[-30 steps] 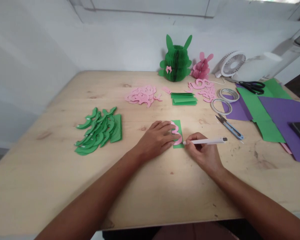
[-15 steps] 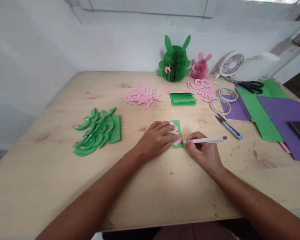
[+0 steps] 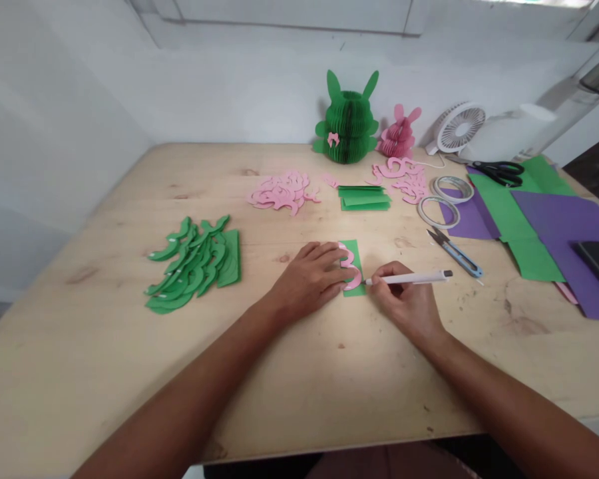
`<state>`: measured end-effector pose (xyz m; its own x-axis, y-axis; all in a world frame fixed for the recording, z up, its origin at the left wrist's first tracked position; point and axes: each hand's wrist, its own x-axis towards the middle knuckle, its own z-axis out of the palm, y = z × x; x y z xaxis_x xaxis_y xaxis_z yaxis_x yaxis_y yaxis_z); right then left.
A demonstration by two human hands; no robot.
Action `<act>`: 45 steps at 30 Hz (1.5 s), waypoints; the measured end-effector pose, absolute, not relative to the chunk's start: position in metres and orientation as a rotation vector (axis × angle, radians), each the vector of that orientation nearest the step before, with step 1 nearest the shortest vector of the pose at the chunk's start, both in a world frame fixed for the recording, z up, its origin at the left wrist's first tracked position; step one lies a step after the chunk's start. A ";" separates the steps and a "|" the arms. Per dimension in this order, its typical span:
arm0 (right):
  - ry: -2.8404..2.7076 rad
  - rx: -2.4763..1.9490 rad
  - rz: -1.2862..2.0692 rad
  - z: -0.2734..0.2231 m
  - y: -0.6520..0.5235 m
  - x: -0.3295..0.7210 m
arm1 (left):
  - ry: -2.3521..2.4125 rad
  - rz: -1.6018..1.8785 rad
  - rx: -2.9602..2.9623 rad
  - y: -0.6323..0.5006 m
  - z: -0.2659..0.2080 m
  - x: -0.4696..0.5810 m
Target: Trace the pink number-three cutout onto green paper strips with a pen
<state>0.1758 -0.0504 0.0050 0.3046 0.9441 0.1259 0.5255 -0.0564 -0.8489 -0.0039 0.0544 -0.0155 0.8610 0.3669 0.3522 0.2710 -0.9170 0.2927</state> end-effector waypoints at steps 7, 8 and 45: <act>-1.335 -1.701 0.599 0.003 -0.050 0.176 | 0.493 0.598 2.800 0.054 -0.016 -0.004; -1.334 -1.698 0.599 0.003 -0.050 0.176 | 0.494 0.598 2.800 0.054 -0.016 -0.004; -1.306 -1.737 0.597 0.002 -0.049 0.176 | 0.479 0.615 2.810 0.055 -0.016 -0.004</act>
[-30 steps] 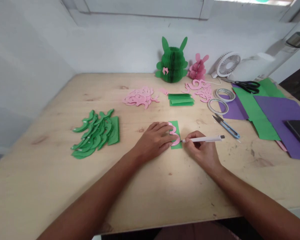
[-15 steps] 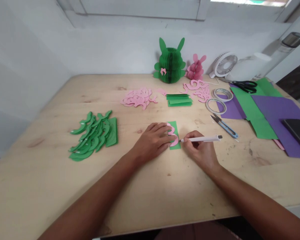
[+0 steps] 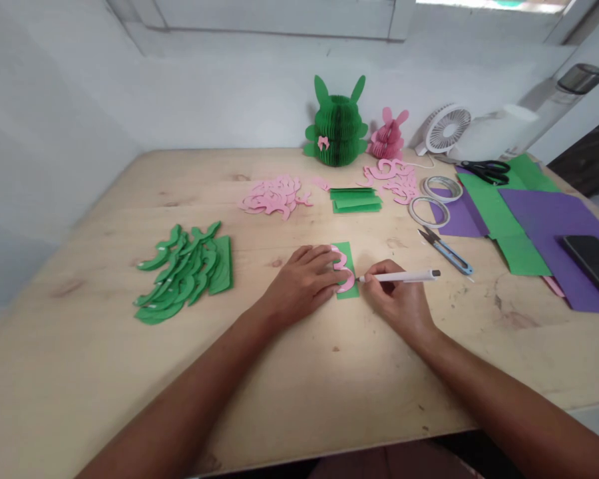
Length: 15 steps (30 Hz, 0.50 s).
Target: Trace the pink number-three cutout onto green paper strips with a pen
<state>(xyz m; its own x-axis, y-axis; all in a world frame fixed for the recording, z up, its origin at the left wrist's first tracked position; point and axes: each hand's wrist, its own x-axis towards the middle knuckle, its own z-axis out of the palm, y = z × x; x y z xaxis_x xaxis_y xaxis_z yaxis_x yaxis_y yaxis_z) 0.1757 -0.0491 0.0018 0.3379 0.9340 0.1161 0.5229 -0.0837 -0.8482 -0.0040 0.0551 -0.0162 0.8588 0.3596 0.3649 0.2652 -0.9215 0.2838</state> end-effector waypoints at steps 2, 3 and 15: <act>-1.307 -1.745 0.590 0.002 -0.049 0.176 | 0.476 0.621 2.810 0.055 -0.017 -0.004; -1.311 -1.748 0.584 0.002 -0.049 0.176 | 0.477 0.623 2.808 0.055 -0.017 -0.004; -1.320 -1.749 0.569 0.001 -0.047 0.176 | 0.476 0.628 2.805 0.055 -0.017 -0.004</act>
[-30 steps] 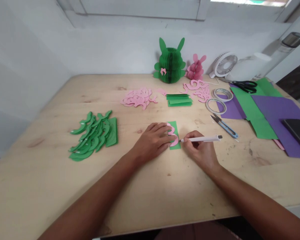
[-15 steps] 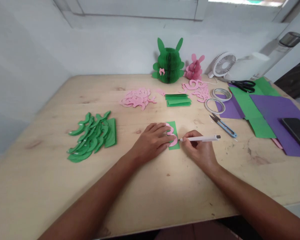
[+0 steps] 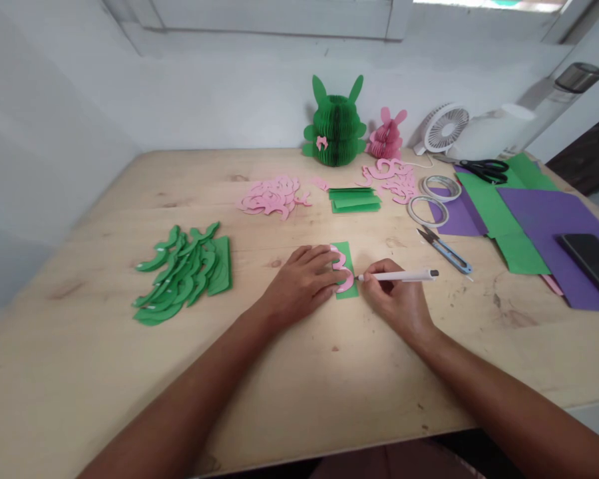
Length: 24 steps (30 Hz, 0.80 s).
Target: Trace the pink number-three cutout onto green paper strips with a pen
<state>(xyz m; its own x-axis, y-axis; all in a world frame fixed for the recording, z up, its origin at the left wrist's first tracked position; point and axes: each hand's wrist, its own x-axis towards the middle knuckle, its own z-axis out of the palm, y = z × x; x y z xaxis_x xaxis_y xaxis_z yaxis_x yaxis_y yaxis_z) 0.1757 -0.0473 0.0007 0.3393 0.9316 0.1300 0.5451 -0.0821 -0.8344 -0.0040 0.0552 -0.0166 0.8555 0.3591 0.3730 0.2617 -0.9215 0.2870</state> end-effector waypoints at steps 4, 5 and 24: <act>-1.327 -1.744 0.557 0.001 -0.047 0.176 | 0.472 0.638 2.806 0.056 -0.017 -0.004; -1.328 -1.742 0.554 0.001 -0.047 0.176 | 0.474 0.639 2.805 0.056 -0.017 -0.004; -1.354 -1.705 0.551 -0.005 -0.046 0.178 | 0.480 0.632 2.812 0.055 -0.017 -0.004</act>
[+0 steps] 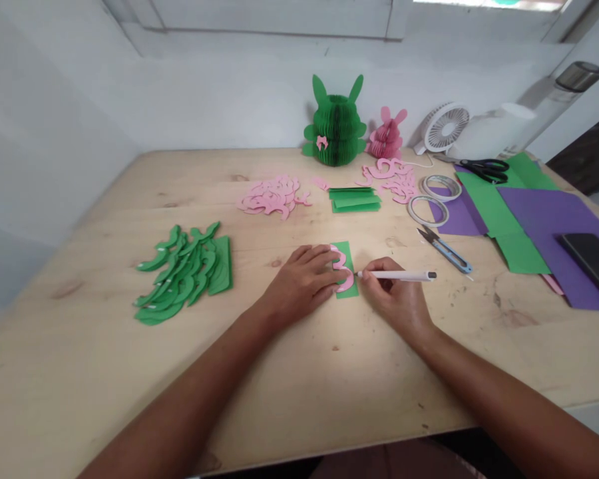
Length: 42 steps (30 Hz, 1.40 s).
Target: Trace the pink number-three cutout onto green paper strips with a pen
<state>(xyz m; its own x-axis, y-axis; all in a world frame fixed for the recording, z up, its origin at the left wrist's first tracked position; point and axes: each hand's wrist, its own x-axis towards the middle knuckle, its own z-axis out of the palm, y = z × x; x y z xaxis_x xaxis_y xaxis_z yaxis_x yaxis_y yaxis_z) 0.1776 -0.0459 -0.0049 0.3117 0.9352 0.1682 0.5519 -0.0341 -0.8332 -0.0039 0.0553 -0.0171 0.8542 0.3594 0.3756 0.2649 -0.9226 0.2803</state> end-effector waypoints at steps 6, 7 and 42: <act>-1.314 -1.660 0.591 -0.003 -0.046 0.177 | 0.485 0.621 2.812 0.055 -0.017 -0.004; -1.293 -1.653 0.603 -0.003 -0.046 0.177 | 0.486 0.619 2.815 0.055 -0.017 -0.004; -1.353 -1.492 0.783 0.007 -0.050 0.164 | 0.493 0.704 2.825 0.054 -0.017 -0.002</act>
